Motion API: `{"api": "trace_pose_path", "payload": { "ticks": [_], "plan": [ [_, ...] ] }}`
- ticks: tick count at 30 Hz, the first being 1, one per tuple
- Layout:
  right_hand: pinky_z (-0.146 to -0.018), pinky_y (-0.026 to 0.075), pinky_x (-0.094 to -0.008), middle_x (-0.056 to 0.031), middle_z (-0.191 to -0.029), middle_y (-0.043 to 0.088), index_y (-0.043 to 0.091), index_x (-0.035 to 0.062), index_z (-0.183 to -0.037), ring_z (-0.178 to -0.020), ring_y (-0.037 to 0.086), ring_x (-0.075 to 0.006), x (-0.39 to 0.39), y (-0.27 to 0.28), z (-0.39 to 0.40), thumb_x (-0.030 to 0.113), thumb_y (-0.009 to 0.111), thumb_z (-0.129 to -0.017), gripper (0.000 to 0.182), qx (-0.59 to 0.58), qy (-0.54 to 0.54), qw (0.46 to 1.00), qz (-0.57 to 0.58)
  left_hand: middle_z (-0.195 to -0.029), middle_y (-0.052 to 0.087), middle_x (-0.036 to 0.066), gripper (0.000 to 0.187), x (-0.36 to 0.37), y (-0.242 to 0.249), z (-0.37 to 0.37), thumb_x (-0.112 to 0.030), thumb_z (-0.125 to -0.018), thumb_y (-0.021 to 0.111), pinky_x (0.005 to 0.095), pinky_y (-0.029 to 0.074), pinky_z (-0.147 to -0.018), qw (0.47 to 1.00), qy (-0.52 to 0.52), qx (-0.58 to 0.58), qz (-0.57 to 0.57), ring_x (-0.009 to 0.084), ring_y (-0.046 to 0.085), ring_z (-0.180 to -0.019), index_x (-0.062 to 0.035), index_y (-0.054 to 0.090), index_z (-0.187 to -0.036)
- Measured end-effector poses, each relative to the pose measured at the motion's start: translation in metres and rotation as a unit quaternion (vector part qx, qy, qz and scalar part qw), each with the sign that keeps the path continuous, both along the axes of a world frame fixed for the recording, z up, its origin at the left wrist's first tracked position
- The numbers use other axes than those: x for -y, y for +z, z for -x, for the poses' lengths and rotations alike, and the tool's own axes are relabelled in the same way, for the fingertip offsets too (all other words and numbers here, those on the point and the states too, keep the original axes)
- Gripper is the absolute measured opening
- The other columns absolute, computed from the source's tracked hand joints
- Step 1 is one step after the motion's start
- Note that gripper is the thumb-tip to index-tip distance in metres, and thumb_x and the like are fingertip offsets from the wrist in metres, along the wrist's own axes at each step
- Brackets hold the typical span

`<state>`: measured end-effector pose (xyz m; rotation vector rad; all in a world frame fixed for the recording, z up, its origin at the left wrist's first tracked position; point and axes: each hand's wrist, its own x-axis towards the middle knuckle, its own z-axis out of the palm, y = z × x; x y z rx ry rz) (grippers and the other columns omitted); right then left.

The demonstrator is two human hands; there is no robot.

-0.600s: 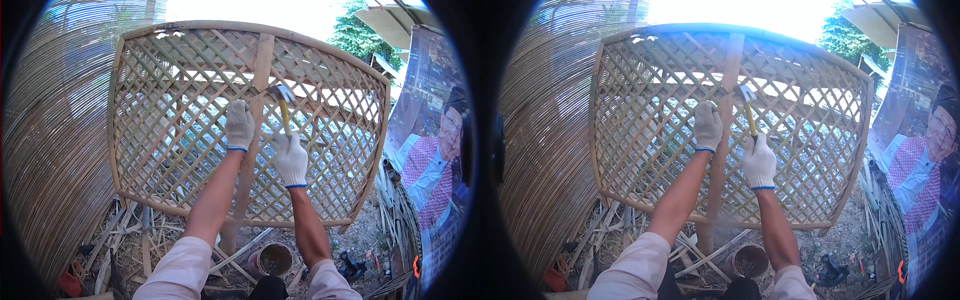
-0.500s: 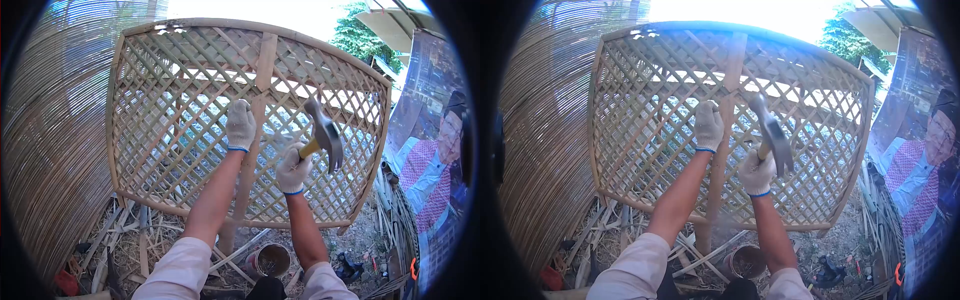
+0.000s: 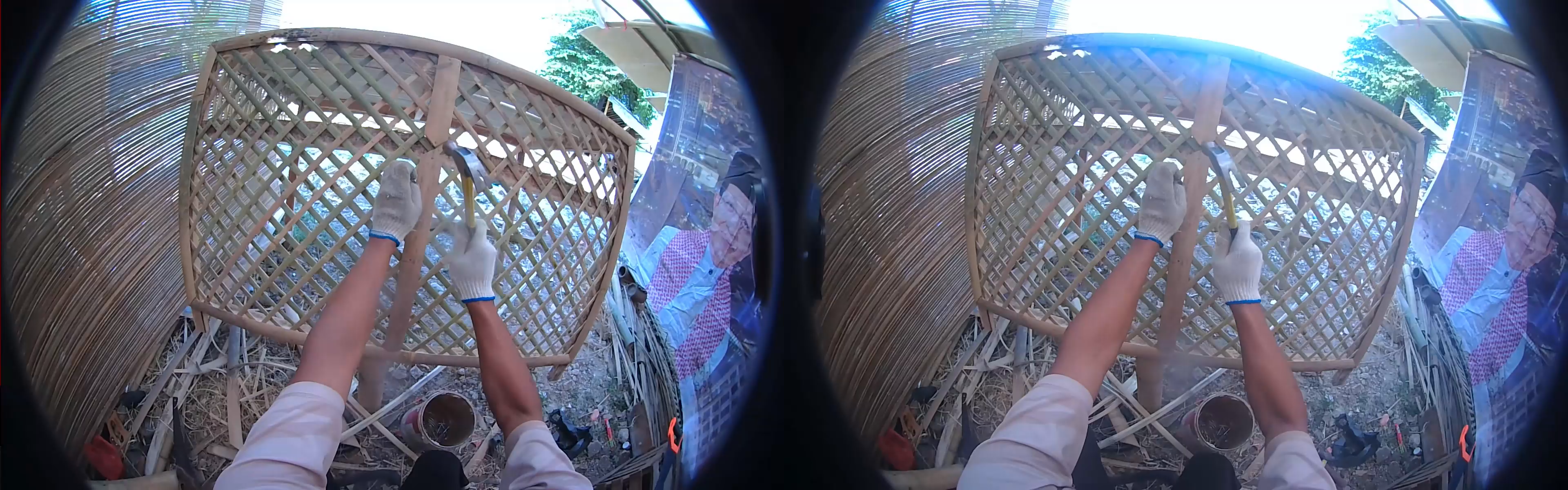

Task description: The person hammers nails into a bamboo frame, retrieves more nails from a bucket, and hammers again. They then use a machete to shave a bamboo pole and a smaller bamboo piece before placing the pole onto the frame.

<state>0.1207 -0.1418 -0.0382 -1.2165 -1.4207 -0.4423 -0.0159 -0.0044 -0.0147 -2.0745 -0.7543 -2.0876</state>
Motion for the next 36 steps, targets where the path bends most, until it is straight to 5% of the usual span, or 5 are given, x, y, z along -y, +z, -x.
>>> {"api": "trace_pose_path", "payload": {
  "ticks": [7, 11, 20, 31, 36],
  "plan": [
    [-0.064, 0.051, -0.0521, -0.0262, -0.078, 0.069, 0.061, -0.0004, -0.112, -0.076, 0.070, -0.0475, 0.033, 0.017, 0.018, 0.027, 0.054, -0.106, 0.028, -0.066, -0.007, 0.992, 0.109, -0.121, 0.058, 0.022, 0.029, 0.032, -0.022, 0.004, -0.003, -0.088, 0.055, 0.0536, 0.042, -0.104, 0.997, 0.004, -0.038, -0.062, 0.0433, 0.054, -0.118, -0.0030, 0.053, -0.118],
    [-0.061, 0.048, -0.0402, -0.0141, -0.073, 0.063, 0.061, -0.0023, -0.114, -0.065, 0.062, -0.0223, 0.060, -0.046, 0.035, 0.026, 0.055, -0.107, 0.029, -0.228, 0.088, 0.970, 0.018, -0.149, 0.049, 0.024, 0.054, 0.085, -0.105, 0.010, -0.015, -0.092, 0.060, 0.0539, 0.025, -0.125, 0.989, 0.084, -0.120, 0.034, 0.0420, 0.041, -0.143, -0.0019, 0.049, -0.143],
    [-0.059, 0.047, -0.0328, -0.0024, -0.070, 0.055, 0.059, 0.0004, -0.100, -0.063, 0.056, -0.0134, 0.093, -0.110, 0.093, 0.035, 0.055, -0.109, 0.036, -0.659, 0.222, 0.717, 0.052, -0.152, 0.048, 0.023, 0.057, 0.205, -0.263, 0.089, -0.019, -0.091, 0.064, 0.0543, 0.026, -0.124, 0.909, 0.108, -0.334, 0.223, 0.0420, 0.042, -0.144, -0.0070, 0.052, -0.146],
    [-0.074, 0.052, -0.0545, -0.0310, -0.085, 0.069, 0.060, -0.0020, -0.114, -0.087, 0.070, -0.0505, 0.109, -0.196, 0.164, 0.036, 0.055, -0.105, 0.039, -0.289, 0.203, 0.896, 0.269, -0.147, 0.054, 0.026, 0.046, 0.241, -0.297, 0.195, -0.018, -0.089, 0.062, 0.0490, 0.042, -0.114, 0.840, 0.171, -0.380, 0.348, 0.0409, 0.056, -0.132, -0.0091, 0.064, -0.134],
    [-0.078, 0.051, -0.0622, -0.0329, -0.088, 0.070, 0.057, 0.0007, -0.112, -0.086, 0.067, -0.0533, 0.115, -0.253, 0.231, 0.037, 0.053, -0.104, 0.038, -0.053, 0.287, 0.860, 0.418, -0.126, 0.070, 0.023, 0.047, 0.258, -0.344, 0.289, -0.036, -0.094, 0.050, 0.0444, 0.050, -0.107, 0.621, 0.106, -0.440, 0.640, 0.0393, 0.066, -0.118, -0.0097, 0.071, -0.126]
  ]
}}
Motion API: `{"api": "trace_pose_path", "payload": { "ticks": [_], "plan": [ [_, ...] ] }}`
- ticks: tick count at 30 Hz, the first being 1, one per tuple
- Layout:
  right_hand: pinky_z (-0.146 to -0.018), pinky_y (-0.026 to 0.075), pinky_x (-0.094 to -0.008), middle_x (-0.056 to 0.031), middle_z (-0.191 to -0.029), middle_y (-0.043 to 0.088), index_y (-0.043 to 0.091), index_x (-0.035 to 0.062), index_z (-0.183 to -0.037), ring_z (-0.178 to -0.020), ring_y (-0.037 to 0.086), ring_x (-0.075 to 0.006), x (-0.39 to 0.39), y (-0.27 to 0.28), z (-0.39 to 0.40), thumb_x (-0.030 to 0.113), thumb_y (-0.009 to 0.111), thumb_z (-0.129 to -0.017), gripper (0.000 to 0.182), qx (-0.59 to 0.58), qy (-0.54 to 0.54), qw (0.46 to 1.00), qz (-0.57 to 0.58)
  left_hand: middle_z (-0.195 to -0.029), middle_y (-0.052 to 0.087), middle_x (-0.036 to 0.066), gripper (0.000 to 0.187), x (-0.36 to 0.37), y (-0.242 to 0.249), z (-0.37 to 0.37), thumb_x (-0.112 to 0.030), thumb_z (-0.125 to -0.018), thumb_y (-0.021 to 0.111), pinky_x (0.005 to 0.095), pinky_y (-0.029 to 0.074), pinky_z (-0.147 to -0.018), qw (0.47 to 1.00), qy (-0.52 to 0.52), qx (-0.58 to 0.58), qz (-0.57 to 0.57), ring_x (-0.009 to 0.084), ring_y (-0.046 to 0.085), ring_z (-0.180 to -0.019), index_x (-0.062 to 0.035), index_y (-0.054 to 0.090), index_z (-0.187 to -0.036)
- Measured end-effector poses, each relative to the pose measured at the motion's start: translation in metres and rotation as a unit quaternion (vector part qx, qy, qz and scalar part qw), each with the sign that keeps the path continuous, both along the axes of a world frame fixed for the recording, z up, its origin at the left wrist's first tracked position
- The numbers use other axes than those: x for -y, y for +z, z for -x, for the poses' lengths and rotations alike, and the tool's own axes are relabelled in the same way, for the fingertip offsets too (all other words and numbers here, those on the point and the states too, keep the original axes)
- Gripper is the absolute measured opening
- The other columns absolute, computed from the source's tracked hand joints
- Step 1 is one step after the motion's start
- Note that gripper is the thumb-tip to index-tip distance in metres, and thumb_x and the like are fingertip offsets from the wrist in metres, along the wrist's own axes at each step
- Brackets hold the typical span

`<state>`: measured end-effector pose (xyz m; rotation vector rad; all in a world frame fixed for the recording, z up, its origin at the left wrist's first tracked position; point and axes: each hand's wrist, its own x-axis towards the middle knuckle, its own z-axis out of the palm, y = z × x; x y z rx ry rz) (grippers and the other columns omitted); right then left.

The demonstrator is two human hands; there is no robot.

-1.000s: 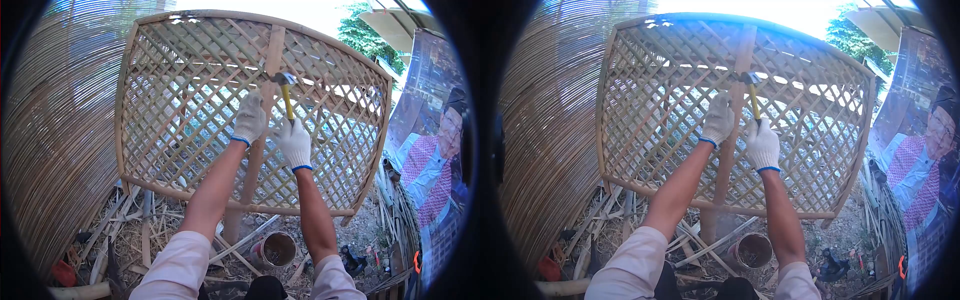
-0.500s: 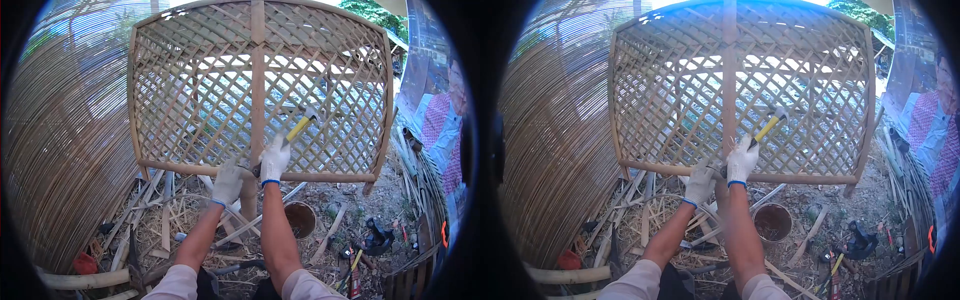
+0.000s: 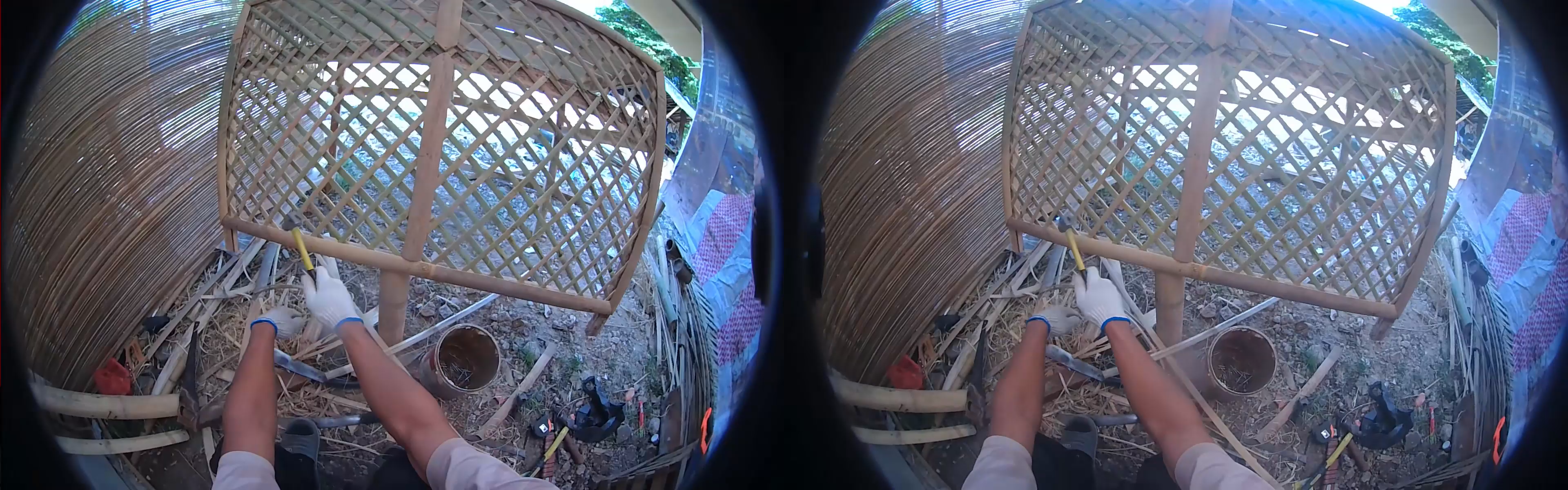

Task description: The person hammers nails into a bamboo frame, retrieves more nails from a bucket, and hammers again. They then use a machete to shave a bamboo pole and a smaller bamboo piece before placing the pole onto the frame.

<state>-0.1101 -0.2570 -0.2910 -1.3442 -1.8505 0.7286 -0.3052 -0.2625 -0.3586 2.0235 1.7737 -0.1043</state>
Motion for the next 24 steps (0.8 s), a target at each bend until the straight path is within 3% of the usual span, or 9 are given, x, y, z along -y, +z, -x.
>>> {"api": "trace_pose_path", "payload": {
  "ticks": [3, 6, 9, 10, 13, 15, 16, 24],
  "plan": [
    [-0.084, 0.052, -0.0612, -0.0316, -0.091, 0.071, 0.058, -0.0003, -0.113, -0.091, 0.069, -0.0508, 0.018, -0.049, 0.024, 0.040, 0.051, -0.104, 0.042, 0.094, 0.119, 0.988, 0.031, -0.128, 0.069, 0.023, 0.047, 0.038, 0.010, 0.061, -0.036, -0.093, 0.053, 0.0433, 0.050, -0.105, 0.987, 0.094, -0.083, 0.096, 0.0382, 0.066, -0.118, -0.0088, 0.071, -0.127],
    [-0.089, 0.054, -0.0560, -0.0305, -0.099, 0.072, 0.065, -0.0011, -0.116, -0.097, 0.070, -0.0476, 0.033, -0.085, 0.030, 0.044, 0.052, -0.100, 0.049, 0.207, 0.221, 0.949, 0.085, -0.128, 0.069, 0.022, 0.047, 0.068, 0.040, 0.100, -0.037, -0.092, 0.054, 0.0423, 0.050, -0.103, 0.978, 0.202, 0.020, 0.042, 0.0378, 0.066, -0.118, -0.0073, 0.072, -0.123],
    [-0.091, 0.056, -0.0505, -0.0273, -0.107, 0.074, 0.072, 0.0023, -0.118, -0.101, 0.071, -0.0451, 0.038, -0.109, 0.034, 0.044, 0.054, -0.094, 0.051, 0.308, 0.310, 0.892, 0.115, -0.124, 0.071, 0.022, 0.048, 0.088, 0.051, 0.101, -0.039, -0.091, 0.055, 0.0434, 0.051, -0.099, 0.956, 0.251, 0.100, -0.118, 0.0386, 0.067, -0.115, -0.0055, 0.072, -0.122],
    [-0.092, 0.056, -0.0495, -0.0262, -0.110, 0.074, 0.074, 0.0036, -0.117, -0.103, 0.071, -0.0436, 0.038, -0.113, 0.038, 0.044, 0.055, -0.093, 0.051, 0.324, 0.312, 0.884, 0.123, -0.128, 0.069, 0.022, 0.051, 0.090, 0.033, 0.108, -0.040, -0.090, 0.056, 0.0436, 0.050, -0.102, 0.945, 0.257, 0.139, -0.150, 0.0384, 0.066, -0.119, -0.0049, 0.071, -0.125],
    [-0.093, 0.057, -0.0474, -0.0241, -0.117, 0.073, 0.077, 0.0062, -0.115, -0.106, 0.072, -0.0402, 0.043, -0.136, 0.035, 0.043, 0.056, -0.090, 0.049, 0.365, 0.314, 0.863, 0.156, -0.137, 0.065, 0.021, 0.055, 0.084, -0.005, 0.135, -0.040, -0.091, 0.056, 0.0440, 0.048, -0.107, 0.975, 0.196, -0.010, 0.105, 0.0381, 0.063, -0.124, -0.0050, 0.068, -0.131],
    [-0.093, 0.058, -0.0474, -0.0242, -0.115, 0.074, 0.077, 0.0061, -0.114, -0.106, 0.073, -0.0392, 0.031, -0.147, 0.035, 0.040, 0.057, -0.089, 0.047, 0.363, 0.310, 0.863, 0.163, -0.135, 0.066, 0.022, 0.053, 0.082, -0.033, 0.144, -0.040, -0.091, 0.053, 0.0451, 0.049, -0.108, 0.982, 0.155, -0.025, 0.106, 0.0395, 0.064, -0.124, -0.0074, 0.070, -0.130],
    [-0.092, 0.058, -0.0464, -0.0240, -0.113, 0.074, 0.078, 0.0044, -0.112, -0.105, 0.073, -0.0383, 0.035, -0.122, 0.030, 0.035, 0.058, -0.086, 0.044, 0.367, 0.300, 0.864, 0.167, -0.133, 0.067, 0.022, 0.053, 0.078, -0.037, 0.143, -0.039, -0.091, 0.052, 0.0455, 0.049, -0.107, 0.983, 0.144, -0.037, 0.104, 0.0400, 0.064, -0.123, -0.0077, 0.070, -0.129],
    [-0.088, 0.059, -0.0445, -0.0230, -0.109, 0.076, 0.077, 0.0024, -0.112, -0.101, 0.074, -0.0355, 0.022, -0.109, 0.007, 0.040, 0.062, -0.087, 0.047, 0.375, 0.185, 0.879, 0.229, -0.124, 0.070, 0.023, 0.050, 0.035, -0.016, 0.126, -0.037, -0.089, 0.051, 0.0451, 0.051, -0.104, 0.995, 0.079, 0.035, 0.039, 0.0405, 0.067, -0.115, -0.0089, 0.073, -0.125]
  ]
}}
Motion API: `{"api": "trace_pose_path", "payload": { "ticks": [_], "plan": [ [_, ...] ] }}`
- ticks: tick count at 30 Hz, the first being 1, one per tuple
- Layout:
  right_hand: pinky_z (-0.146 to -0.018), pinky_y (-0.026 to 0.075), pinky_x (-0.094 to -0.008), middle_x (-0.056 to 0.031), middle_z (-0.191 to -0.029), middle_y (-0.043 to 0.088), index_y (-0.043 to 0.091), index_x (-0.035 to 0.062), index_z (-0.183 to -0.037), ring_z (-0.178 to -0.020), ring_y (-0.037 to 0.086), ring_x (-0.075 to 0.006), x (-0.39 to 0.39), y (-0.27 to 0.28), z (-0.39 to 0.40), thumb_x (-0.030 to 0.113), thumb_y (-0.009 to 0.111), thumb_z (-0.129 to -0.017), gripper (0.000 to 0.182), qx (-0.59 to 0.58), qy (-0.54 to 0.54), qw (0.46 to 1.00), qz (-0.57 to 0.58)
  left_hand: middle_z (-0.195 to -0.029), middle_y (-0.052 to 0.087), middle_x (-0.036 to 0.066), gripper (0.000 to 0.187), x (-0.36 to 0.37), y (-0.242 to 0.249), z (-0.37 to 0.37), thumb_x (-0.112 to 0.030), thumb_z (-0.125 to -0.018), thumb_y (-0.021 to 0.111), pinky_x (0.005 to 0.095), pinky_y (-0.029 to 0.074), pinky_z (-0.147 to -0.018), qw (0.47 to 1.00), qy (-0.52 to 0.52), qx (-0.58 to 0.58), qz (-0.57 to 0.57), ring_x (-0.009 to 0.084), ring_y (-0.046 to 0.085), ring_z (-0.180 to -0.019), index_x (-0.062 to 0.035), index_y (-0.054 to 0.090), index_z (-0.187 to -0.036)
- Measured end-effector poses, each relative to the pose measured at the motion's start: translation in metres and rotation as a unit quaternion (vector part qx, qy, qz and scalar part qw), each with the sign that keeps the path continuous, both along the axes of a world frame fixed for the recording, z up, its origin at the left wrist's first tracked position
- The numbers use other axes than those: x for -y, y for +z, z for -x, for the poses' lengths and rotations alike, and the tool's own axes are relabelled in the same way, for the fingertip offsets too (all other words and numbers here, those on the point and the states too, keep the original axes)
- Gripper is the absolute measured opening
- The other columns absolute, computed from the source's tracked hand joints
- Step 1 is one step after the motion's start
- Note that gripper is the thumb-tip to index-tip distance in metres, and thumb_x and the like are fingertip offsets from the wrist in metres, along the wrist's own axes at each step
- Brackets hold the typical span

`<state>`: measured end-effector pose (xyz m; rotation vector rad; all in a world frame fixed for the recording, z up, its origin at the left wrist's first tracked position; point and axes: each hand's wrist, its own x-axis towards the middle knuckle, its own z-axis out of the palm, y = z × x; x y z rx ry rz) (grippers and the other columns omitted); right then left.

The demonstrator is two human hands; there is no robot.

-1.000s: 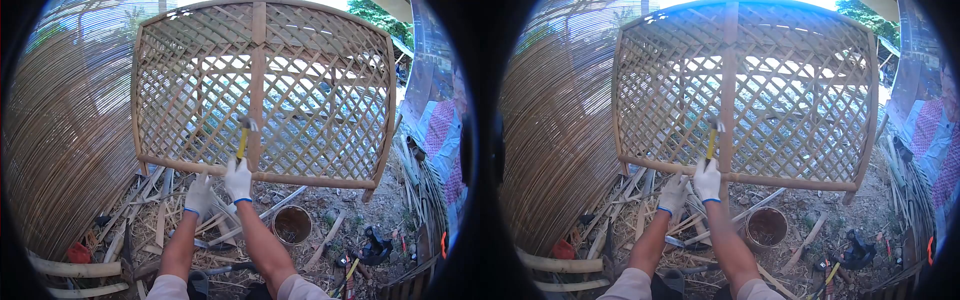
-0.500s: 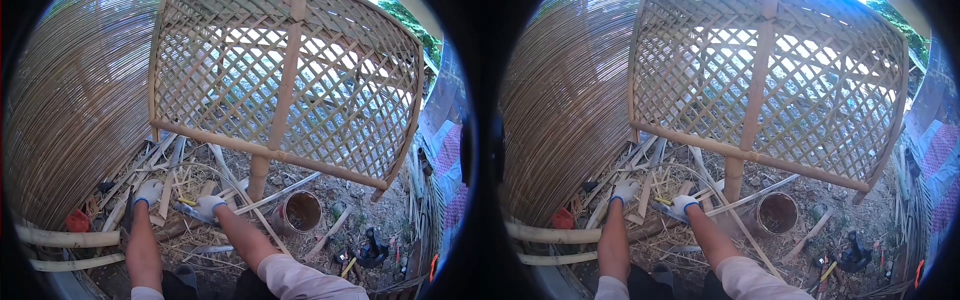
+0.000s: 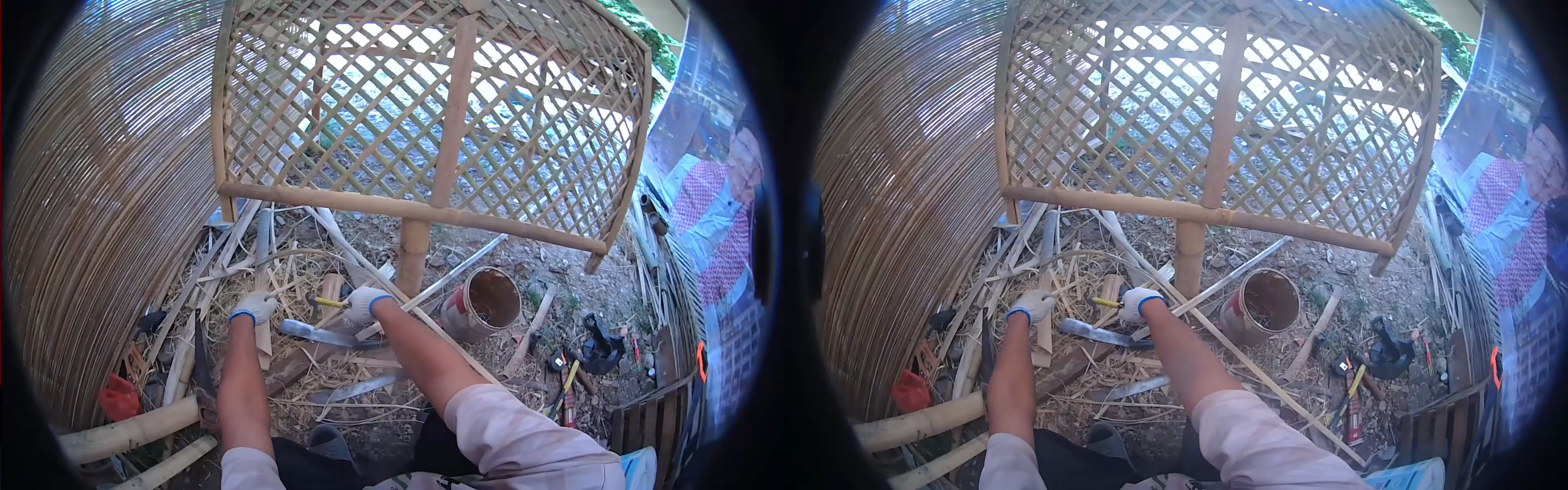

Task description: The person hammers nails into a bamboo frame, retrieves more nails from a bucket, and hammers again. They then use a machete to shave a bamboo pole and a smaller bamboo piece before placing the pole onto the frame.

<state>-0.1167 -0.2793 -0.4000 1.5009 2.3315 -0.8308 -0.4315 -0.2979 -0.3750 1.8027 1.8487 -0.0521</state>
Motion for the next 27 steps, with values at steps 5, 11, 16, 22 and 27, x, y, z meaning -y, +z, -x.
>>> {"api": "trace_pose_path", "payload": {
  "ticks": [5, 11, 16, 22, 27],
  "plan": [
    [-0.081, 0.060, -0.0430, -0.0185, -0.103, 0.077, 0.078, 0.0054, -0.112, -0.093, 0.075, -0.0316, 0.015, 0.007, 0.001, 0.051, 0.066, -0.088, 0.053, 0.021, -0.006, 0.999, 0.037, -0.124, 0.070, 0.023, 0.048, 0.011, 0.011, 0.002, -0.037, -0.089, 0.054, 0.0448, 0.052, -0.102, 1.000, -0.025, 0.011, 0.016, 0.0403, 0.069, -0.111, -0.0091, 0.073, -0.123],
    [-0.068, 0.059, -0.0438, -0.0129, -0.096, 0.076, 0.077, 0.0042, -0.105, -0.084, 0.074, -0.0276, 0.048, 0.023, 0.015, 0.050, 0.069, -0.087, 0.050, 0.129, -0.025, 0.978, 0.164, -0.116, 0.073, 0.024, 0.047, -0.006, 0.001, 0.022, -0.041, -0.090, 0.054, 0.0467, 0.053, -0.100, 0.999, -0.009, 0.033, -0.043, 0.0420, 0.069, -0.109, -0.0068, 0.077, -0.112],
    [-0.081, 0.057, -0.0436, -0.0147, -0.110, 0.076, 0.077, 0.0063, -0.112, -0.093, 0.074, -0.0307, 0.042, -0.102, 0.003, 0.051, 0.065, -0.089, 0.052, 0.228, 0.169, 0.951, 0.125, -0.119, 0.071, 0.025, 0.048, 0.002, 0.009, 0.020, -0.043, -0.092, 0.054, 0.0470, 0.052, -0.101, 0.998, -0.018, 0.033, -0.047, 0.0423, 0.068, -0.112, -0.0063, 0.076, -0.114],
    [-0.085, 0.055, -0.0469, -0.0165, -0.104, 0.077, 0.077, 0.0115, -0.113, -0.095, 0.073, -0.0370, 0.108, 0.024, -0.011, 0.057, 0.059, -0.091, 0.054, 0.158, 0.265, 0.939, 0.151, -0.108, 0.074, 0.024, 0.048, -0.003, -0.007, 0.032, -0.043, -0.092, 0.056, 0.0455, 0.053, -0.093, 0.995, -0.050, 0.061, -0.058, 0.0416, 0.070, -0.100, -0.0049, 0.075, -0.114],
    [-0.093, 0.054, -0.0488, -0.0212, -0.110, 0.075, 0.072, 0.0109, -0.122, -0.103, 0.071, -0.0407, 0.141, 0.084, -0.087, 0.045, 0.059, -0.095, 0.045, -0.081, -0.046, 0.996, -0.013, -0.107, 0.074, 0.023, 0.042, -0.001, -0.029, 0.043, -0.035, -0.094, 0.055, 0.0440, 0.053, -0.093, 0.994, -0.012, 0.088, -0.067, 0.0385, 0.071, -0.103, -0.0035, 0.074, -0.115]
  ]
}}
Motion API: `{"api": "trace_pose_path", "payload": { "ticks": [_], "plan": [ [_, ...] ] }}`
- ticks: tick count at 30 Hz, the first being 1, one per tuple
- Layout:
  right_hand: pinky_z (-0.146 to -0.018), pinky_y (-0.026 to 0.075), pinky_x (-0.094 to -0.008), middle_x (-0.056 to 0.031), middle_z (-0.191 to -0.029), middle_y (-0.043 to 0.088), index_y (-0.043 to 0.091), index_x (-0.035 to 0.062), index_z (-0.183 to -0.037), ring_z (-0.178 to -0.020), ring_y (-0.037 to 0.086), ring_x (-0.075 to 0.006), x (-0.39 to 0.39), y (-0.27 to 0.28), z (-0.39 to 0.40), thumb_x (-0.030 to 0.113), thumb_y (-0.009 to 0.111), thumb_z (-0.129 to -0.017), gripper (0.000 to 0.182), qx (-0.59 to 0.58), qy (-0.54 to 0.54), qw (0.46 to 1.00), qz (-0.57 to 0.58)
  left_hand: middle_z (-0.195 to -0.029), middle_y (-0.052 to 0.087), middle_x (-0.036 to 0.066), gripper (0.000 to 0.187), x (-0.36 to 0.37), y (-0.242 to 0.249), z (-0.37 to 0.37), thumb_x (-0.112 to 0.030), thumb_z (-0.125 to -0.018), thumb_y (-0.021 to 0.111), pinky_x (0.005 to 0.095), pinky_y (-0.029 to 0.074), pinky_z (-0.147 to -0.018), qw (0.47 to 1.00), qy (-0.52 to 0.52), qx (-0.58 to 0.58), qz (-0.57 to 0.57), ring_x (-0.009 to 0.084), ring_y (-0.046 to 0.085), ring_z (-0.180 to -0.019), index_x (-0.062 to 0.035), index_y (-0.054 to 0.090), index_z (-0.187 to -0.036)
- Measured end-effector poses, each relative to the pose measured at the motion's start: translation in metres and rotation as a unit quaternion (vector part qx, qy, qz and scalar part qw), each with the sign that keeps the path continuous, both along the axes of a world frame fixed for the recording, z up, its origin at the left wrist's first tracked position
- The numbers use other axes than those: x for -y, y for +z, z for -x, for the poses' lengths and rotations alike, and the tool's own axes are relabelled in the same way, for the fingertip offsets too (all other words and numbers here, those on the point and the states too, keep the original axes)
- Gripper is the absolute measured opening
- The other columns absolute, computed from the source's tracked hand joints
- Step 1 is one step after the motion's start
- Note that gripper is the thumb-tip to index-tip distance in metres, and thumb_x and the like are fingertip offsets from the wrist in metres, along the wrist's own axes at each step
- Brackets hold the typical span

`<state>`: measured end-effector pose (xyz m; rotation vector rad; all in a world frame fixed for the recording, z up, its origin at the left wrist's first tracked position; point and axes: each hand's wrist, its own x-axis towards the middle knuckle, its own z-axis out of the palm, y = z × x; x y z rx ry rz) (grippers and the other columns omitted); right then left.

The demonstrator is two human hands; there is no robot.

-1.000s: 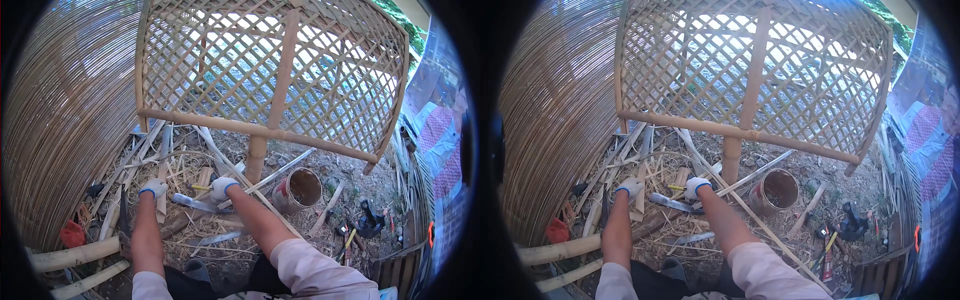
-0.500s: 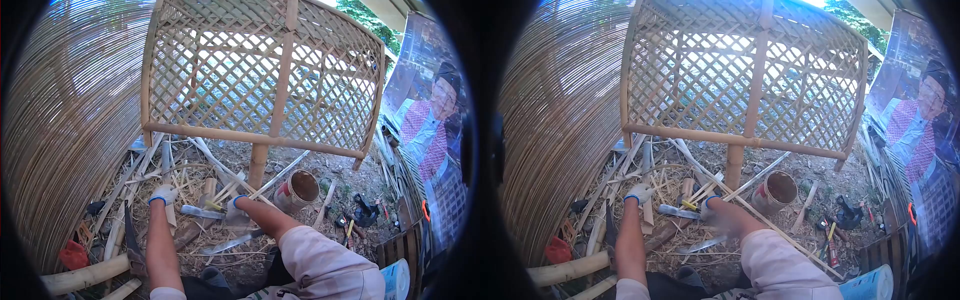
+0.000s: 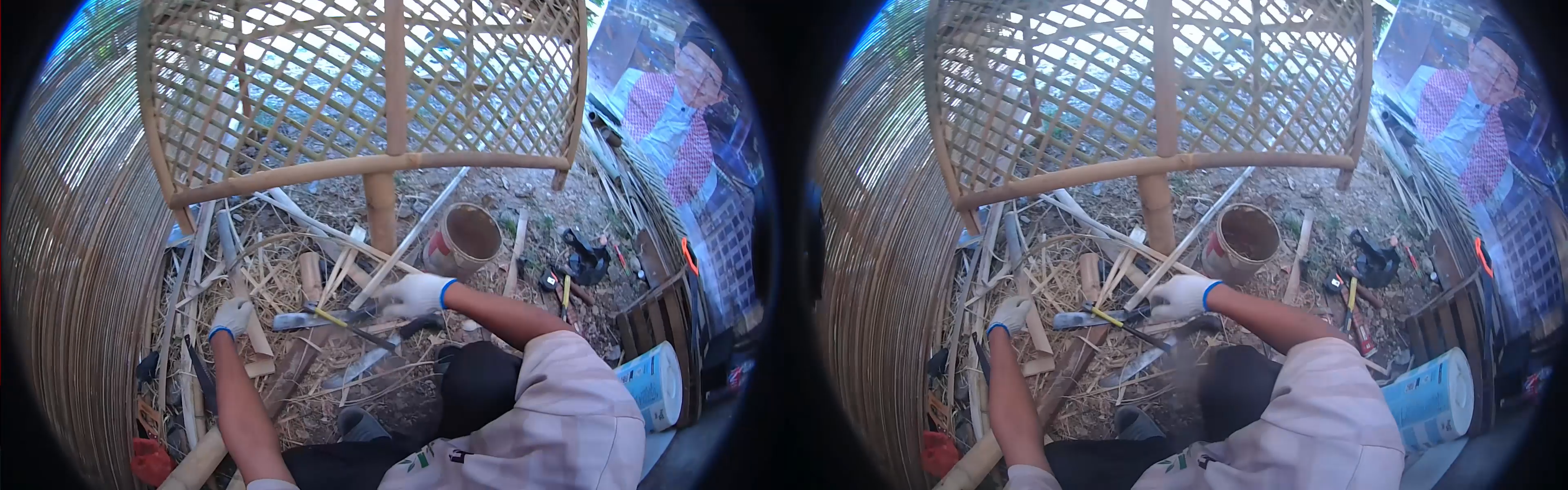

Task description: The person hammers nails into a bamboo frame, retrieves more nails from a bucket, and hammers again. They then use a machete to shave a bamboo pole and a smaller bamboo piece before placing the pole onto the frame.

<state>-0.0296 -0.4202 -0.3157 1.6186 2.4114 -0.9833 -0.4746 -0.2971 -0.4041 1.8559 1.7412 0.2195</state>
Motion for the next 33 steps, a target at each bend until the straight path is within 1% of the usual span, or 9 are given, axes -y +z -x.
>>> {"api": "trace_pose_path", "payload": {
  "ticks": [4, 6, 8, 13, 16, 19, 23, 26, 33],
  "plan": [
    [-0.094, 0.055, -0.0404, -0.0196, -0.112, 0.074, 0.071, 0.0090, -0.123, -0.103, 0.073, -0.0348, 0.028, 0.042, -0.115, 0.034, 0.058, -0.100, 0.036, -0.116, -0.256, 0.955, -0.097, -0.111, 0.074, 0.022, 0.042, 0.004, -0.047, 0.038, -0.034, -0.093, 0.056, 0.0434, 0.053, -0.093, 0.998, -0.007, -0.045, 0.042, 0.0365, 0.071, -0.105, -0.0040, 0.073, -0.117],
    [-0.091, 0.056, -0.0398, -0.0202, -0.106, 0.075, 0.073, 0.0063, -0.118, -0.098, 0.074, -0.0323, 0.021, 0.023, -0.178, 0.028, 0.059, -0.099, 0.033, -0.021, -0.312, 0.932, -0.181, -0.111, 0.074, 0.022, 0.042, 0.010, -0.044, 0.042, -0.034, -0.093, 0.056, 0.0432, 0.053, -0.092, 0.993, -0.004, -0.071, 0.091, 0.0359, 0.071, -0.104, -0.0040, 0.074, -0.116],
    [-0.096, 0.055, -0.0437, -0.0208, -0.108, 0.075, 0.075, 0.0056, -0.112, -0.106, 0.071, -0.0379, 0.009, 0.012, -0.218, 0.026, 0.057, -0.097, 0.031, 0.013, -0.367, 0.915, -0.167, -0.109, 0.075, 0.023, 0.042, 0.019, -0.024, 0.045, -0.033, -0.093, 0.056, 0.0414, 0.053, -0.090, 0.986, 0.016, -0.097, 0.136, 0.0332, 0.072, -0.101, -0.0028, 0.074, -0.116],
    [-0.089, 0.057, -0.0466, -0.0229, -0.099, 0.075, 0.079, 0.0059, -0.101, -0.096, 0.073, -0.0411, -0.039, -0.051, -0.257, 0.019, 0.060, -0.086, 0.028, 0.066, -0.256, 0.952, -0.153, -0.112, 0.075, 0.019, 0.045, 0.039, -0.033, 0.110, -0.032, -0.096, 0.056, 0.0387, 0.050, -0.096, 0.988, 0.059, -0.087, 0.109, 0.0286, 0.069, -0.108, 0.0039, 0.071, -0.118],
    [-0.080, 0.060, -0.0472, -0.0245, -0.098, 0.075, 0.081, 0.0036, -0.095, -0.091, 0.074, -0.0405, -0.079, -0.100, -0.261, 0.015, 0.062, -0.080, 0.026, 0.183, -0.164, 0.964, -0.105, -0.100, 0.074, 0.013, 0.041, 0.054, -0.066, 0.197, -0.031, -0.097, 0.056, 0.0384, 0.051, -0.084, 0.984, 0.143, -0.069, 0.083, 0.0259, 0.068, -0.091, 0.0040, 0.072, -0.109],
    [-0.088, 0.060, -0.0442, -0.0236, -0.106, 0.076, 0.081, 0.0036, -0.101, -0.101, 0.075, -0.0371, -0.103, -0.132, -0.259, 0.012, 0.068, -0.078, 0.027, 0.188, -0.153, 0.967, -0.081, -0.085, 0.067, 0.007, 0.037, 0.091, -0.027, 0.198, -0.032, -0.097, 0.055, 0.0362, 0.049, -0.070, 0.962, 0.240, -0.025, 0.132, 0.0196, 0.061, -0.076, 0.0016, 0.071, -0.097],
    [-0.091, 0.060, -0.0445, -0.0199, -0.115, 0.076, 0.080, 0.0062, -0.109, -0.107, 0.074, -0.0366, -0.115, -0.150, -0.253, 0.016, 0.070, -0.083, 0.029, 0.217, -0.143, 0.966, -0.010, -0.074, 0.059, 0.001, 0.031, 0.125, -0.004, 0.206, -0.032, -0.098, 0.057, 0.0337, 0.044, -0.060, 0.958, 0.229, -0.058, 0.163, 0.0124, 0.054, -0.067, -0.0054, 0.068, -0.087],
    [-0.089, 0.059, -0.0460, -0.0204, -0.108, 0.077, 0.081, 0.0064, -0.103, -0.102, 0.074, -0.0372, -0.116, -0.154, -0.255, 0.019, 0.069, -0.083, 0.027, 0.224, -0.150, 0.963, 0.007, -0.076, 0.059, -0.001, 0.030, 0.137, 0.011, 0.203, -0.031, -0.100, 0.060, 0.0326, 0.043, -0.060, 0.937, 0.295, 0.015, 0.186, 0.0114, 0.052, -0.066, -0.0061, 0.069, -0.086],
    [-0.086, 0.060, -0.0472, -0.0193, -0.113, 0.077, 0.080, 0.0068, -0.111, -0.103, 0.075, -0.0369, -0.119, -0.152, -0.240, 0.016, 0.071, -0.083, 0.031, 0.184, -0.070, 0.980, -0.007, -0.081, 0.062, -0.003, 0.028, 0.127, 0.028, 0.182, -0.027, -0.100, 0.060, 0.0293, 0.043, -0.064, 0.950, 0.259, -0.044, 0.166, 0.0094, 0.051, -0.071, -0.0019, 0.074, -0.102]
  ]
}}
